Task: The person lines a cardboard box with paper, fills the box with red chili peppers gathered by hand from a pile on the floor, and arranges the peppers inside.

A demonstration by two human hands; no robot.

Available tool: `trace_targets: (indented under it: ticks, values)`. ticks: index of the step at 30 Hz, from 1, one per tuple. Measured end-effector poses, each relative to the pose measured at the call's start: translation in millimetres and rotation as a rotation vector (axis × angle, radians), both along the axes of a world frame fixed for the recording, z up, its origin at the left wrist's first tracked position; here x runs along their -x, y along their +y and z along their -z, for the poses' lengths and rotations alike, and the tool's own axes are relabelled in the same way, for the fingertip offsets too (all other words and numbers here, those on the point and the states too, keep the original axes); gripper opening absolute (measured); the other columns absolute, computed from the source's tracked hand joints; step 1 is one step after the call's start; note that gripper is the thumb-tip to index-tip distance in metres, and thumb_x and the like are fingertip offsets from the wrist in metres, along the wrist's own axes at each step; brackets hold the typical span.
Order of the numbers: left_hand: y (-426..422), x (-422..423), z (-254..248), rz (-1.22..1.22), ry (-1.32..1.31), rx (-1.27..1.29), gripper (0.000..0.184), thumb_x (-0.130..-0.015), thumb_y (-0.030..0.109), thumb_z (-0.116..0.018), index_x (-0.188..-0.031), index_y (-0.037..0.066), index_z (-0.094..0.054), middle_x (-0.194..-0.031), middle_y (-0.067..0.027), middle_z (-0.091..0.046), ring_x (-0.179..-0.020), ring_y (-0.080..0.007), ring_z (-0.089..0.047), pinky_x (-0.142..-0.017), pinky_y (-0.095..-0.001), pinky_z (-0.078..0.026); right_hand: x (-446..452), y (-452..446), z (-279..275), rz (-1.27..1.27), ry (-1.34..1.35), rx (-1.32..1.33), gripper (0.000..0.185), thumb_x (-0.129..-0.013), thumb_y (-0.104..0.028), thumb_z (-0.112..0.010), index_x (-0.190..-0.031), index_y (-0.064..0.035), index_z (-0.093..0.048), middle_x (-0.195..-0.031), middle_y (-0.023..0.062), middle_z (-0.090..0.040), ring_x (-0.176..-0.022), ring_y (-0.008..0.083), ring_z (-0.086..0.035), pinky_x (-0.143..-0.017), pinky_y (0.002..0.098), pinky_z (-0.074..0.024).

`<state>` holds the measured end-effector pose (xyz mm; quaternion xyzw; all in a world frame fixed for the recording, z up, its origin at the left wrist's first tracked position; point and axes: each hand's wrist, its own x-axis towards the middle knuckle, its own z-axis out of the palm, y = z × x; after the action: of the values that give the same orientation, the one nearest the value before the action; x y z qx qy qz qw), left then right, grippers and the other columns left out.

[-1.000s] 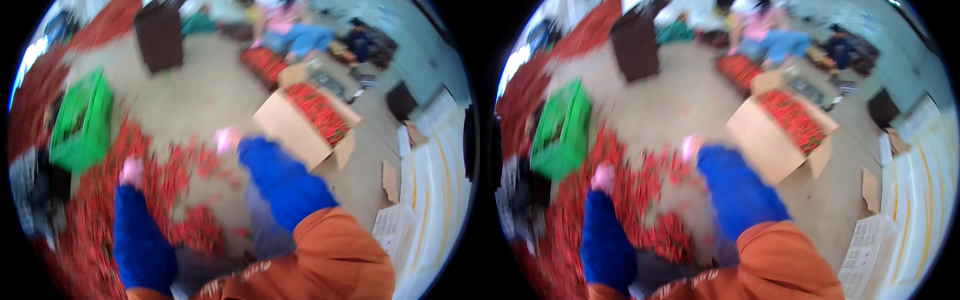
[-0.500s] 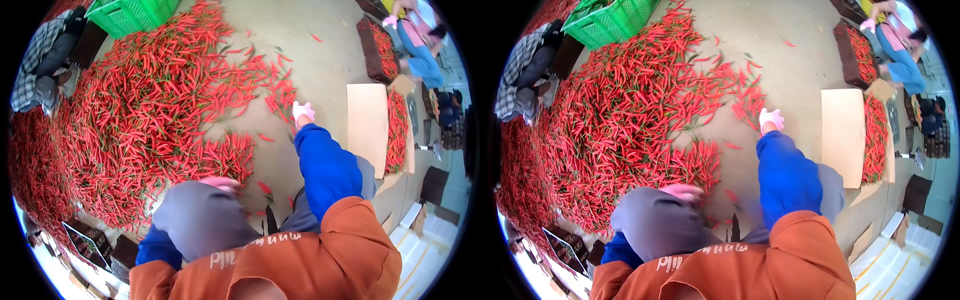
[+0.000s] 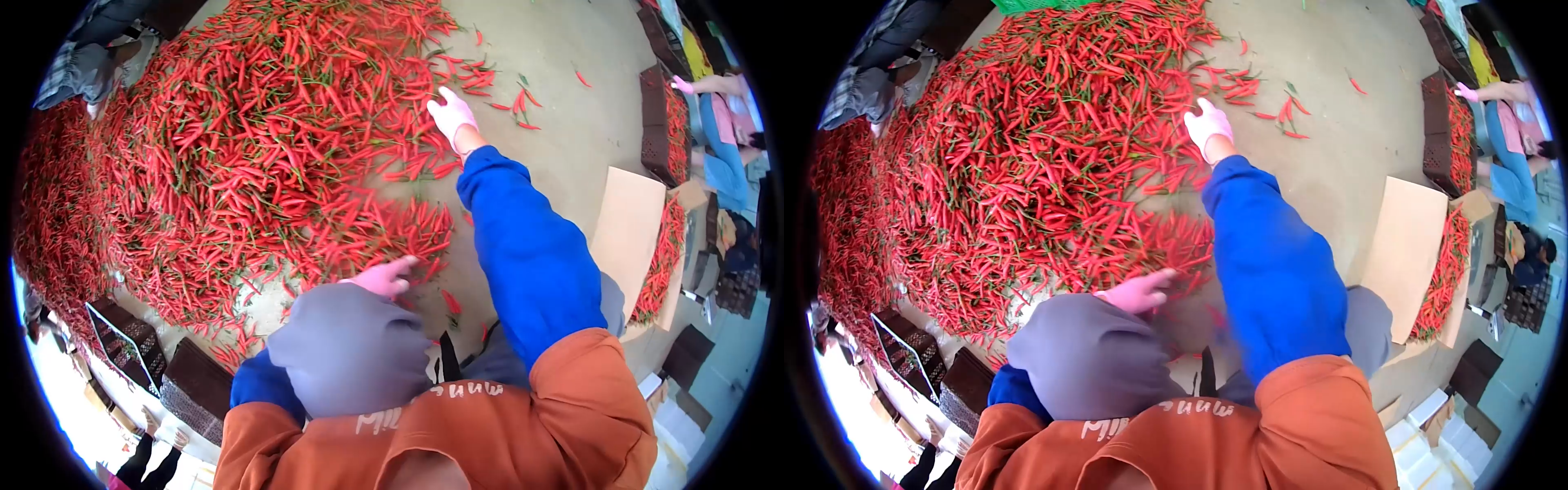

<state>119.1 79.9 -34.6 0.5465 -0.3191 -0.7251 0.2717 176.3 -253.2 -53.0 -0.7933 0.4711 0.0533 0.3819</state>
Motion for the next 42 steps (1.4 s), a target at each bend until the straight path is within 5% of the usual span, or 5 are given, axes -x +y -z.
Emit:
trace_targets:
  ticks: [8, 12, 21, 33, 42]
  values:
    - [91, -106, -40, -0.513, -1.121, -0.136, 0.049, -0.088, 0.009, -0.058, -0.134, 0.005, -0.045, -0.121, -0.0109, -0.059, -0.103, -0.0134, -0.057, -0.086, -0.0254, -0.046, 59, -39, -34, -0.106, 0.137, 0.218, 0.029, -0.081, -0.029, -0.064, -0.105, -0.0121, -0.067, -0.106, 0.0113, -0.066, -0.101, 0.0263, -0.062, -0.088, 0.0346, -0.0477]
    - [92, -120, -67, -0.815, -0.795, -0.118, 0.037, -0.089, 0.010, -0.054, -0.126, 0.005, -0.055, -0.099, -0.0088, -0.067, -0.073, -0.0113, -0.060, -0.070, -0.0257, -0.050, 55, -3, -18, -0.039, 0.176, 0.152, 0.025, -0.080, -0.035, -0.066, -0.086, -0.0113, -0.069, -0.090, 0.0080, -0.069, -0.088, 0.0264, -0.064, -0.080, 0.0380, -0.0493]
    - [-19, -6, 5, 0.011, 0.546, 0.011, 0.060, -0.094, 0.023, -0.051, -0.145, 0.005, -0.027, -0.128, -0.0062, -0.050, -0.110, -0.0142, -0.050, -0.091, -0.0283, -0.043, 34, 60, -3, -0.037, 0.355, 0.167, 0.040, -0.075, -0.028, -0.070, -0.104, -0.0034, -0.057, -0.102, 0.0206, -0.063, -0.100, 0.0331, -0.061, -0.086, 0.0420, -0.0479]
    - [15, -106, -15, -0.704, -0.973, 0.078, 0.058, -0.085, 0.009, -0.059, -0.139, 0.009, -0.038, -0.104, -0.0108, -0.063, -0.085, -0.0156, -0.061, -0.079, -0.0287, -0.049, 59, -33, -38, -0.238, -0.230, -0.324, 0.033, -0.081, -0.025, -0.068, -0.107, -0.0037, -0.067, -0.100, 0.0087, -0.068, -0.097, 0.0179, -0.062, -0.088, 0.0306, -0.0466]
    - [29, -117, -72, -1.057, -0.629, 0.052, 0.040, -0.091, 0.010, -0.056, -0.131, 0.008, -0.052, -0.107, -0.0046, -0.065, -0.082, -0.0075, -0.058, -0.069, -0.0214, -0.049, -14, 86, -30, -0.643, 0.006, 0.214, 0.023, -0.085, -0.026, -0.052, -0.098, -0.0143, -0.066, -0.096, 0.0148, -0.066, -0.095, 0.0325, -0.063, -0.082, 0.0425, -0.0501]
